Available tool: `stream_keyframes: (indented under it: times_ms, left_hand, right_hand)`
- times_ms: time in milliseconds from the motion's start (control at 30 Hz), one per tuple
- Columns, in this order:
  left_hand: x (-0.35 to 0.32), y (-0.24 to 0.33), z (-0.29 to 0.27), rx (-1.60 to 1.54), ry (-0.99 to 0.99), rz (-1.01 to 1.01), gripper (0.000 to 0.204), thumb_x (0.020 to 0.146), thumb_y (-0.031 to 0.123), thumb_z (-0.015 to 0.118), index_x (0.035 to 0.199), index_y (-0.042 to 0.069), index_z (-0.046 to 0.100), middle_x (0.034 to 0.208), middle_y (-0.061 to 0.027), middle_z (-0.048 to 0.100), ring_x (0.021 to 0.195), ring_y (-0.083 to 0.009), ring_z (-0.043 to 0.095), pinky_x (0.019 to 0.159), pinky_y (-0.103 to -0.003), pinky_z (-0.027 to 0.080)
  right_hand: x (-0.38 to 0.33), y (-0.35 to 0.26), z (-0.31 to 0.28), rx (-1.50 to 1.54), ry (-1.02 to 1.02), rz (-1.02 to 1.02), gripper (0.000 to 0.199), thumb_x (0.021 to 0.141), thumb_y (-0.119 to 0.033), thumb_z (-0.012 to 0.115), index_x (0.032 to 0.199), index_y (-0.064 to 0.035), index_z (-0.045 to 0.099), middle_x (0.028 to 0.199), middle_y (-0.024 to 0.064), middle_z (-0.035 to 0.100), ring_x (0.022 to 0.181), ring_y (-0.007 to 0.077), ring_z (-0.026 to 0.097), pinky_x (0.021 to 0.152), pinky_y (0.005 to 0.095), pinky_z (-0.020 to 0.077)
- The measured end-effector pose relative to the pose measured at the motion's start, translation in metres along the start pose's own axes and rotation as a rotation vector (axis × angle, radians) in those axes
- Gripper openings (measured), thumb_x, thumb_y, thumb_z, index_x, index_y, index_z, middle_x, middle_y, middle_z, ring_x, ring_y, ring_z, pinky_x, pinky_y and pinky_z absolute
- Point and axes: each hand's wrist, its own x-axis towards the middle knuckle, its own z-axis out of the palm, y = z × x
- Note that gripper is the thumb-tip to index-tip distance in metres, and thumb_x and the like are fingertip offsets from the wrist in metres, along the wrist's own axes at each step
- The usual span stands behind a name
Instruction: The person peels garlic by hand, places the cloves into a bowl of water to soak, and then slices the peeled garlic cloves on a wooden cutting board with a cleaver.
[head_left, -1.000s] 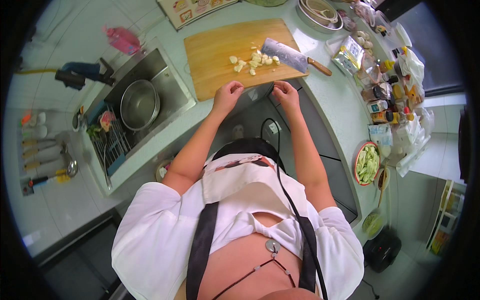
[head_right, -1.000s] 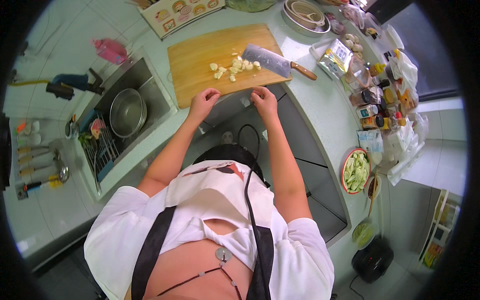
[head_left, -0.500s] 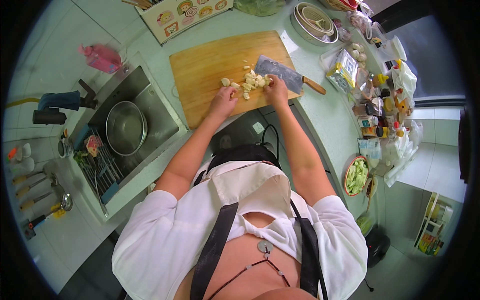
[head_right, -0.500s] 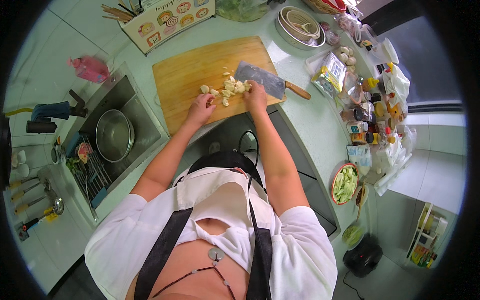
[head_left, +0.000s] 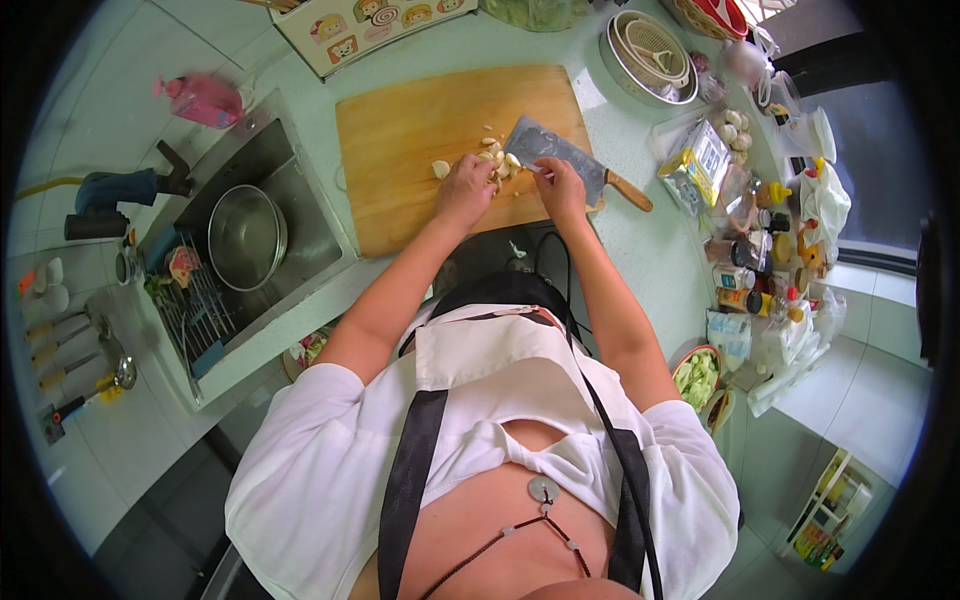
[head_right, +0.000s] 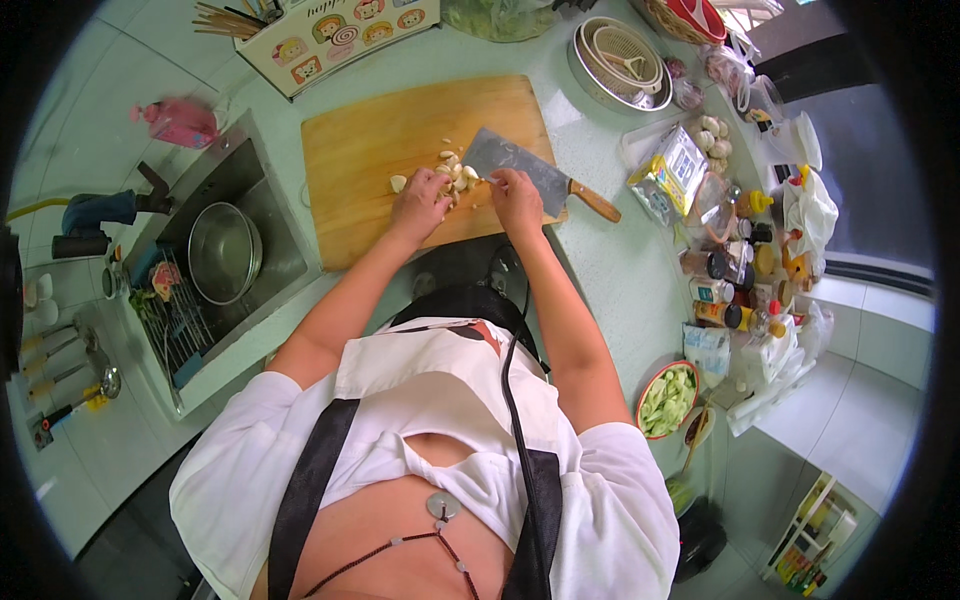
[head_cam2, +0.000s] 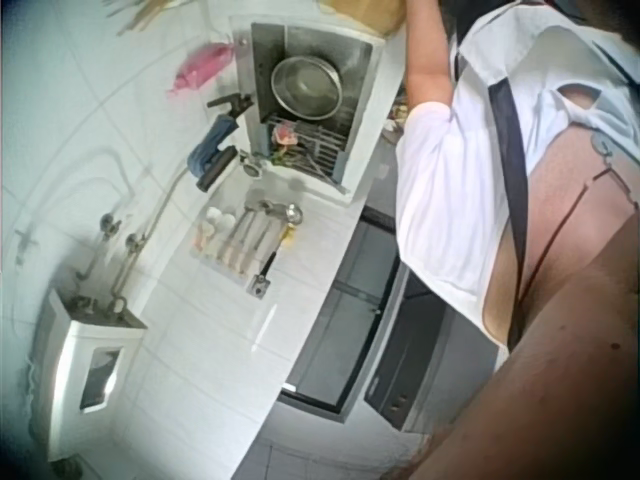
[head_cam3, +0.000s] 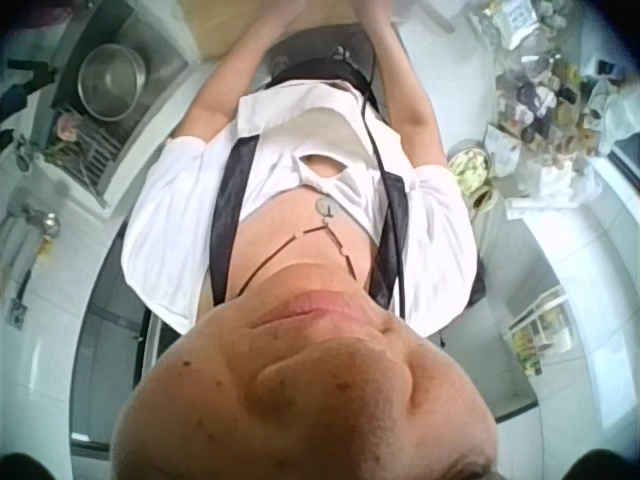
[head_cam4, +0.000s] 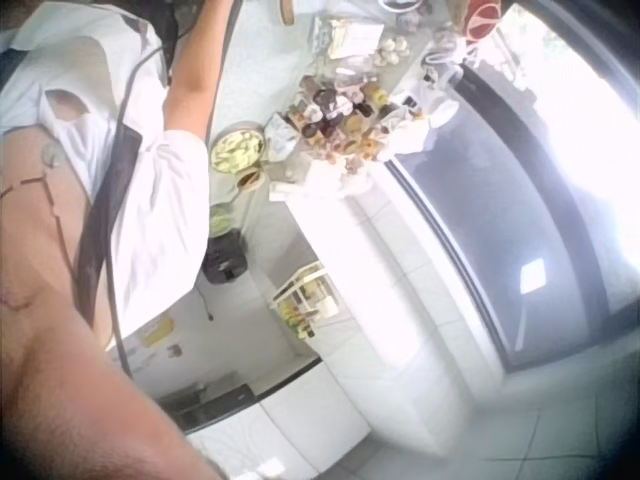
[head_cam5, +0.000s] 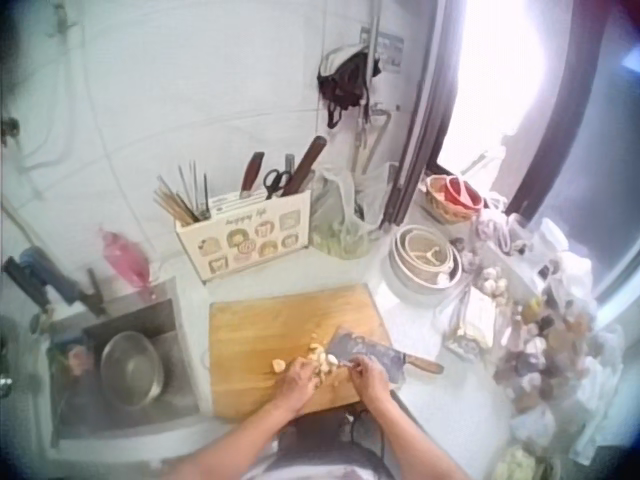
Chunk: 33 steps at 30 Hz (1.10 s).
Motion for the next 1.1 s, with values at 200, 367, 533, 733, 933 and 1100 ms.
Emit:
stream_keyframes:
  times_ms: [200, 367, 533, 733, 933, 1100]
  left_hand:
    - [0.003, 0.008, 0.011, 0.089, 0.007, 0.001, 0.012, 0.064, 0.009, 0.061, 0.075, 0.009, 0.056, 0.079, -0.0077, 0.048, 0.080, -0.0254, 0.050, 0.068, -0.035, 0.042]
    - [-0.002, 0.005, 0.020, 0.054, 0.120, -0.020, 0.008, 0.066, 0.007, 0.058, 0.073, 0.008, 0.055, 0.079, -0.0073, 0.050, 0.077, -0.0255, 0.051, 0.064, -0.035, 0.042]
    - [-0.008, 0.011, 0.010, -0.006, 0.242, -0.138, 0.006, 0.067, 0.007, 0.058, 0.072, 0.006, 0.054, 0.077, -0.0075, 0.049, 0.072, -0.0262, 0.051, 0.061, -0.035, 0.042]
    - [-0.026, 0.005, -0.007, -0.094, 0.300, -0.374, 0.007, 0.070, 0.008, 0.056, 0.077, 0.007, 0.054, 0.082, -0.0073, 0.050, 0.069, -0.0235, 0.052, 0.060, -0.032, 0.043]
    - [-0.031, 0.007, -0.020, -0.104, 0.317, -0.446, 0.011, 0.071, 0.009, 0.057, 0.081, 0.005, 0.055, 0.082, -0.0079, 0.050, 0.064, -0.0192, 0.052, 0.058, -0.028, 0.043]
    - [-0.025, -0.002, -0.024, -0.215, 0.274, -0.411, 0.014, 0.072, 0.010, 0.059, 0.084, 0.003, 0.055, 0.078, -0.0063, 0.053, 0.063, -0.0158, 0.052, 0.058, -0.027, 0.043]
  right_hand:
    - [0.029, -0.003, 0.006, 0.048, -0.053, -0.091, 0.016, 0.071, -0.016, 0.058, 0.085, -0.0106, 0.060, 0.081, 0.0080, 0.056, 0.073, 0.0254, 0.056, 0.063, 0.0343, 0.0445]
    - [0.048, -0.014, 0.028, -0.124, -0.122, -0.135, 0.019, 0.072, -0.022, 0.057, 0.085, -0.0091, 0.061, 0.083, 0.0102, 0.057, 0.076, 0.0263, 0.056, 0.066, 0.0340, 0.0445]
    - [0.062, -0.025, 0.036, -0.287, -0.268, -0.081, 0.022, 0.070, -0.029, 0.057, 0.081, -0.0105, 0.061, 0.083, 0.0101, 0.058, 0.079, 0.0271, 0.056, 0.067, 0.0356, 0.0445]
    - [0.070, -0.032, 0.044, -0.302, -0.387, -0.088, 0.020, 0.069, -0.029, 0.057, 0.081, -0.0125, 0.058, 0.085, 0.0122, 0.058, 0.078, 0.0295, 0.057, 0.066, 0.0381, 0.0456]
    - [0.082, -0.030, 0.051, -0.187, -0.434, -0.048, 0.018, 0.069, -0.026, 0.056, 0.077, -0.0103, 0.060, 0.079, 0.0118, 0.060, 0.075, 0.0293, 0.057, 0.063, 0.0371, 0.0458]
    - [0.085, -0.007, 0.059, 0.200, -0.387, -0.036, 0.019, 0.068, -0.022, 0.060, 0.075, -0.0050, 0.063, 0.067, 0.0112, 0.061, 0.062, 0.0211, 0.059, 0.056, 0.0307, 0.0441]
